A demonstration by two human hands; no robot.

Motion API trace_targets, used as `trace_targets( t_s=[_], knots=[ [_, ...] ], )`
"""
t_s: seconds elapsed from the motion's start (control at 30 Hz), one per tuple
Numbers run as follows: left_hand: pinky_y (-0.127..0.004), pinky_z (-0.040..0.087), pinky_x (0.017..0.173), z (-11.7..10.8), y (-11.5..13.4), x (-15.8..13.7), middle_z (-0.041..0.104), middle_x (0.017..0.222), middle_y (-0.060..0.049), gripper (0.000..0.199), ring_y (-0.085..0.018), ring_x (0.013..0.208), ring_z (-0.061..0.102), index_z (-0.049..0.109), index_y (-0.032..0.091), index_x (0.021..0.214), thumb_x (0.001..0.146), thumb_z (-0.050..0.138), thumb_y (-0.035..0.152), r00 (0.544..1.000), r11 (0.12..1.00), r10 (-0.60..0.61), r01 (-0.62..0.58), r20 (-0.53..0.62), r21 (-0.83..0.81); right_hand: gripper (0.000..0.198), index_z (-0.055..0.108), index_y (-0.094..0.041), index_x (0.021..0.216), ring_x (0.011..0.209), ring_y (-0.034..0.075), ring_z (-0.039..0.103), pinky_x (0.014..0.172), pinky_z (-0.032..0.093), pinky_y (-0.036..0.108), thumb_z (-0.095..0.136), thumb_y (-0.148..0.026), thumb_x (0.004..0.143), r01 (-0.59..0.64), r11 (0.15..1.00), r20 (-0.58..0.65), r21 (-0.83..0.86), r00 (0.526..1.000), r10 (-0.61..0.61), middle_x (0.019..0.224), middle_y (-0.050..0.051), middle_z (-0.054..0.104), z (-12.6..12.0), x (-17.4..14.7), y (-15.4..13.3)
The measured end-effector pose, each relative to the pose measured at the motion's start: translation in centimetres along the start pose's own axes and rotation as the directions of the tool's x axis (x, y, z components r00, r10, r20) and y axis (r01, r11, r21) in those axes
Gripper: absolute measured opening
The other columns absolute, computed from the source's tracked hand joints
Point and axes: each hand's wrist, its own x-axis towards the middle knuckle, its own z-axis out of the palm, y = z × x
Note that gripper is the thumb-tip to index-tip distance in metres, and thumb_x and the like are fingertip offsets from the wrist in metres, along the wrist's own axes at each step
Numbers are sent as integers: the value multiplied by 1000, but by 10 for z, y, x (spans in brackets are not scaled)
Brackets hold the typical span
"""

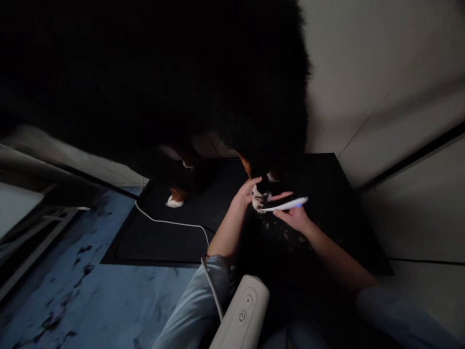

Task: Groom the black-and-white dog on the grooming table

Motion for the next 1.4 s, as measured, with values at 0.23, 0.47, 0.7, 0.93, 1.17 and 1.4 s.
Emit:
trace_targets(
  t_s=[0.23, 0.47, 0.7, 0.93, 1.17, 1.4],
  knots=[
    [-30, 53, 55, -8, 2, 4, 69, 60, -9, 21, -20, 53, 65, 67, 13, 73, 74, 76, 32, 985, 987, -160, 158, 65, 29, 36, 53, -26, 97, 105, 26, 71, 95, 54, 49, 76, -39, 73, 47, 991, -59, 123, 997, -40, 111, 9, 73, -4, -14, 6],
    [-40, 56, 67, -14, -5, 10, 73, 72, -13, 25, -26, 64, 69, 70, 14, 81, 73, 73, 37, 988, 991, -123, 116, 96, 72, 30, 58, -25, 95, 103, 25, 72, 93, 56, 44, 74, -34, 71, 31, 999, -3, -9, 1000, -31, 112, 8, 75, 4, -7, 1],
    [-42, 57, 74, -7, -5, 10, 73, 71, -12, 25, -28, 72, 71, 69, 15, 79, 69, 78, 36, 996, 998, -37, 33, 78, 60, 25, 61, -24, 76, 69, 24, 71, 71, 58, 37, 75, -43, 68, -289, 946, -148, -144, 952, 268, 71, 4, 72, 18, -17, 16],
    [-34, 55, 61, -3, -8, 11, 72, 68, -10, 19, -24, 63, 69, 68, 15, 74, 69, 77, 31, 997, 997, -66, 67, 37, -22, 36, 54, -25, 103, 105, 24, 68, 94, 57, 46, 72, -30, 72, -86, 984, -408, 156, 902, 144, 115, 9, 69, 39, -45, 18],
    [-30, 52, 58, 0, -12, 12, 71, 66, -8, 17, -20, 56, 65, 67, 14, 75, 75, 73, 30, 994, 994, -71, 78, 80, -82, 39, 50, -25, 99, 110, 26, 66, 99, 54, 51, 75, -26, 69, -58, 974, -445, 219, 882, 152, 118, 9, 64, 53, -48, 24],
    [-26, 52, 52, 7, -10, 8, 70, 64, -7, 12, -17, 52, 65, 65, 10, 78, 84, 59, 19, 993, 962, -75, 97, 94, -253, 38, 46, -25, 104, 94, 20, 68, 90, 58, 44, 72, -37, 78, -56, 966, -516, 252, 837, 183, 115, 7, 63, 61, -42, 33]
  ],
)
